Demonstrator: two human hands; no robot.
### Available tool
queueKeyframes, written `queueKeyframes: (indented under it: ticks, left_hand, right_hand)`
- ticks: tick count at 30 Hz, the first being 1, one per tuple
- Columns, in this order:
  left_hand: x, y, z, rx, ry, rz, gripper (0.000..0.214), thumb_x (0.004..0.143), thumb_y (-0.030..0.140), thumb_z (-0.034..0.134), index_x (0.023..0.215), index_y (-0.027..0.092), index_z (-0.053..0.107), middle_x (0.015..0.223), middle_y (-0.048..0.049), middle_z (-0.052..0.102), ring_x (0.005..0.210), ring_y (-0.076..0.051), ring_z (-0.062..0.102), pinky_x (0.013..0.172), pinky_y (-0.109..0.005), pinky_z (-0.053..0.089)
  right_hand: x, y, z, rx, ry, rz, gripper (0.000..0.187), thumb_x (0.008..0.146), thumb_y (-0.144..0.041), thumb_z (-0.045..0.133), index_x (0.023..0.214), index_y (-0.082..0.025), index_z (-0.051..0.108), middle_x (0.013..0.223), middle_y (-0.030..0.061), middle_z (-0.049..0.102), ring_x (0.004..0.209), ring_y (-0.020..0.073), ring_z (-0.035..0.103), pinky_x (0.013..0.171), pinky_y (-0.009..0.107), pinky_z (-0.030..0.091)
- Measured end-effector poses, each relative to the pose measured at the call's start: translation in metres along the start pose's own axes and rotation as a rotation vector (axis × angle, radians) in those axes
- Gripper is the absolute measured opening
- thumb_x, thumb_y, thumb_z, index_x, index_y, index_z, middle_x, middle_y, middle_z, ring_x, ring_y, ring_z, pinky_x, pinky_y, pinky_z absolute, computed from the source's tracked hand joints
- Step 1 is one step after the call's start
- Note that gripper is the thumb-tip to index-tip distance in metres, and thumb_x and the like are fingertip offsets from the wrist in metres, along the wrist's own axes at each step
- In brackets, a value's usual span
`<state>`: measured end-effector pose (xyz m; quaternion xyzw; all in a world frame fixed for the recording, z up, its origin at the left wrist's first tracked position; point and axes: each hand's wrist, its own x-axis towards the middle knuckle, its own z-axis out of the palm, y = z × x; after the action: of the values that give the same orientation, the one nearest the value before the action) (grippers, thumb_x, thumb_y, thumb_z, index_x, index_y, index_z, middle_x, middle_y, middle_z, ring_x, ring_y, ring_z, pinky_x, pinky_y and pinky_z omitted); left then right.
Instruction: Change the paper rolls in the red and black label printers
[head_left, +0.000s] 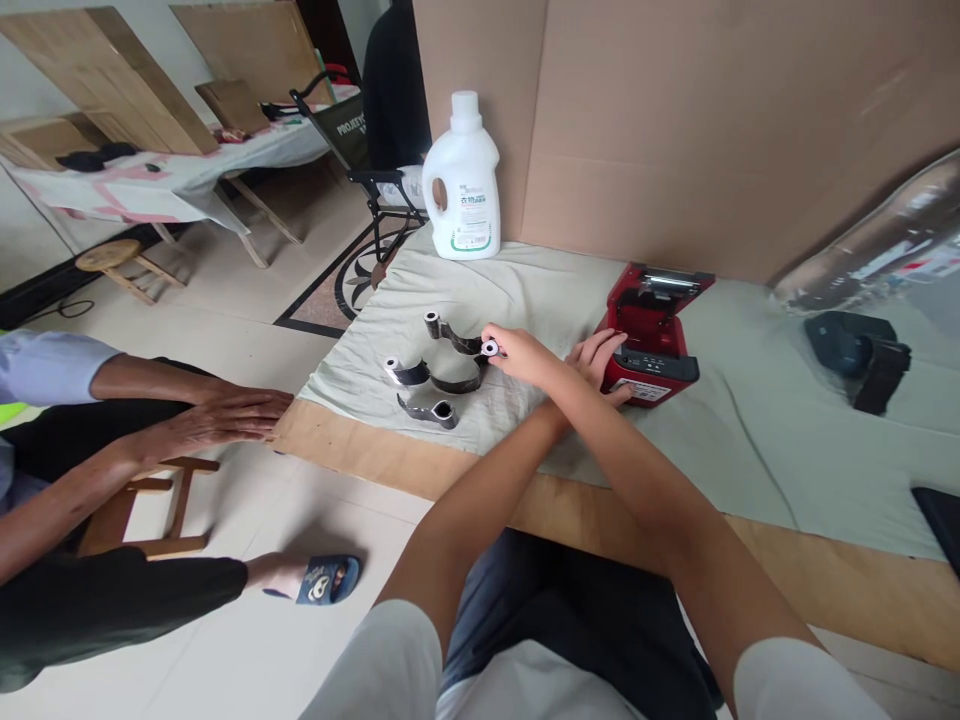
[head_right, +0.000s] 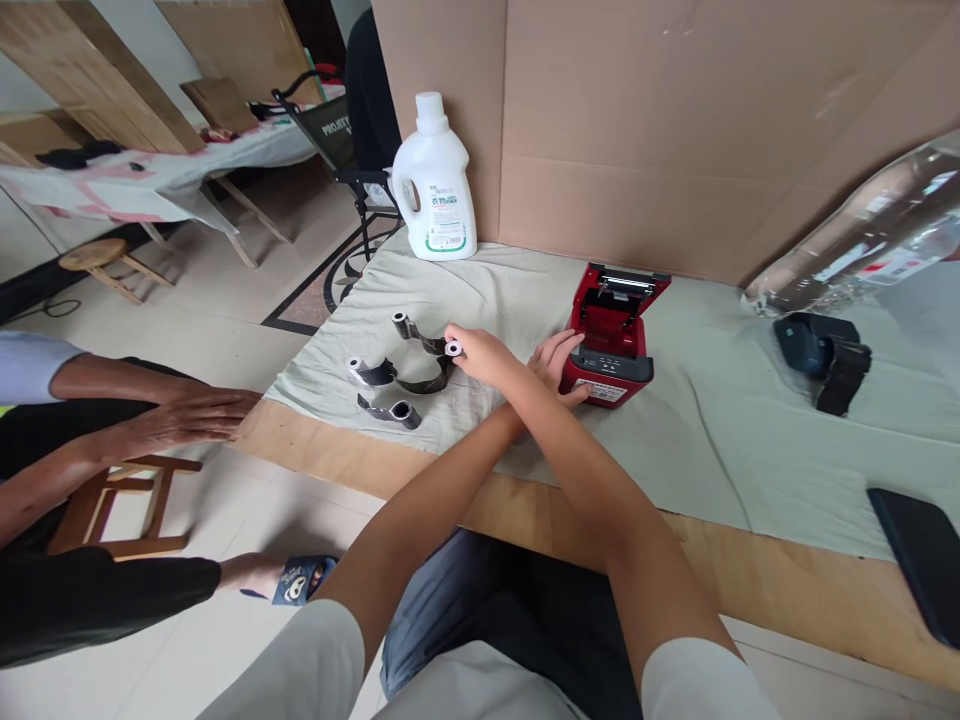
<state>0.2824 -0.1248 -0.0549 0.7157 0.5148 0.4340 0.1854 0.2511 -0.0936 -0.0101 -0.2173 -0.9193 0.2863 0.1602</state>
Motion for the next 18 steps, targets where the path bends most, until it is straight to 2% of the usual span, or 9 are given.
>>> queueKeyframes:
  ticks: [2,5,7,9,13,15,18]
  left_hand:
    - [0.000,-0.001,0.001,0.022,0.010,0.016,0.096,0.079,0.040,0.087,0.158,0.016,0.039,0.168,-0.0215,0.038,0.151,-0.042,0.041,0.126,-0.051,0.035]
    - [-0.001,-0.002,0.001,0.047,0.020,0.043,0.095,0.082,0.040,0.086,0.159,0.016,0.036,0.167,-0.0224,0.037,0.153,-0.041,0.040,0.128,-0.050,0.033]
    - [-0.002,-0.002,-0.001,0.064,0.023,0.051,0.093,0.084,0.039,0.084,0.159,0.016,0.034,0.167,-0.0222,0.037,0.154,-0.040,0.040,0.129,-0.050,0.031]
    - [-0.002,-0.001,-0.003,0.079,0.026,0.062,0.089,0.085,0.035,0.083,0.158,0.017,0.035,0.166,-0.0209,0.039,0.155,-0.038,0.039,0.131,-0.050,0.030]
    - [-0.006,0.004,-0.006,0.074,0.026,0.047,0.050,0.097,0.024,0.065,0.146,0.019,0.053,0.149,-0.0142,0.059,0.154,-0.033,0.043,0.134,-0.049,0.025]
    - [-0.010,0.007,-0.006,0.035,0.018,0.004,0.039,0.098,0.022,0.062,0.137,0.021,0.061,0.139,-0.0119,0.066,0.149,-0.031,0.049,0.132,-0.048,0.031]
    - [-0.014,0.006,-0.005,-0.040,0.005,-0.102,0.027,0.095,0.031,0.069,0.120,0.022,0.070,0.122,-0.0097,0.073,0.134,-0.031,0.063,0.118,-0.047,0.050]
  right_hand:
    - [-0.002,0.000,-0.001,0.040,0.024,0.002,0.021,0.086,-0.014,0.060,0.105,-0.023,0.059,0.082,-0.0023,0.058,0.072,0.0168,0.050,0.069,0.029,0.036]
    - [-0.012,-0.001,-0.008,0.136,0.123,-0.044,0.018,0.084,-0.017,0.061,0.101,-0.023,0.056,0.098,0.0021,0.060,0.085,0.0183,0.056,0.078,0.031,0.043]
    - [-0.022,-0.003,-0.015,0.280,0.166,-0.044,0.019,0.085,-0.020,0.061,0.103,-0.024,0.054,0.109,0.0047,0.060,0.096,0.0200,0.059,0.084,0.033,0.049]
    - [-0.035,-0.006,-0.024,0.455,0.185,-0.012,0.022,0.088,-0.024,0.061,0.107,-0.026,0.053,0.111,0.0039,0.062,0.099,0.0203,0.062,0.087,0.035,0.054]
    - [-0.071,-0.011,-0.048,0.700,0.221,0.107,0.030,0.091,-0.034,0.065,0.118,-0.031,0.055,0.117,0.0028,0.060,0.096,0.0210,0.069,0.079,0.038,0.063]
    - [-0.090,-0.014,-0.064,0.744,0.226,0.187,0.035,0.092,-0.037,0.065,0.126,-0.033,0.058,0.111,0.0020,0.060,0.086,0.0199,0.070,0.075,0.038,0.064]
    - [-0.112,-0.015,-0.087,0.766,0.246,0.248,0.040,0.094,-0.036,0.064,0.133,-0.034,0.059,0.088,-0.0025,0.055,0.066,0.0149,0.061,0.070,0.037,0.062]
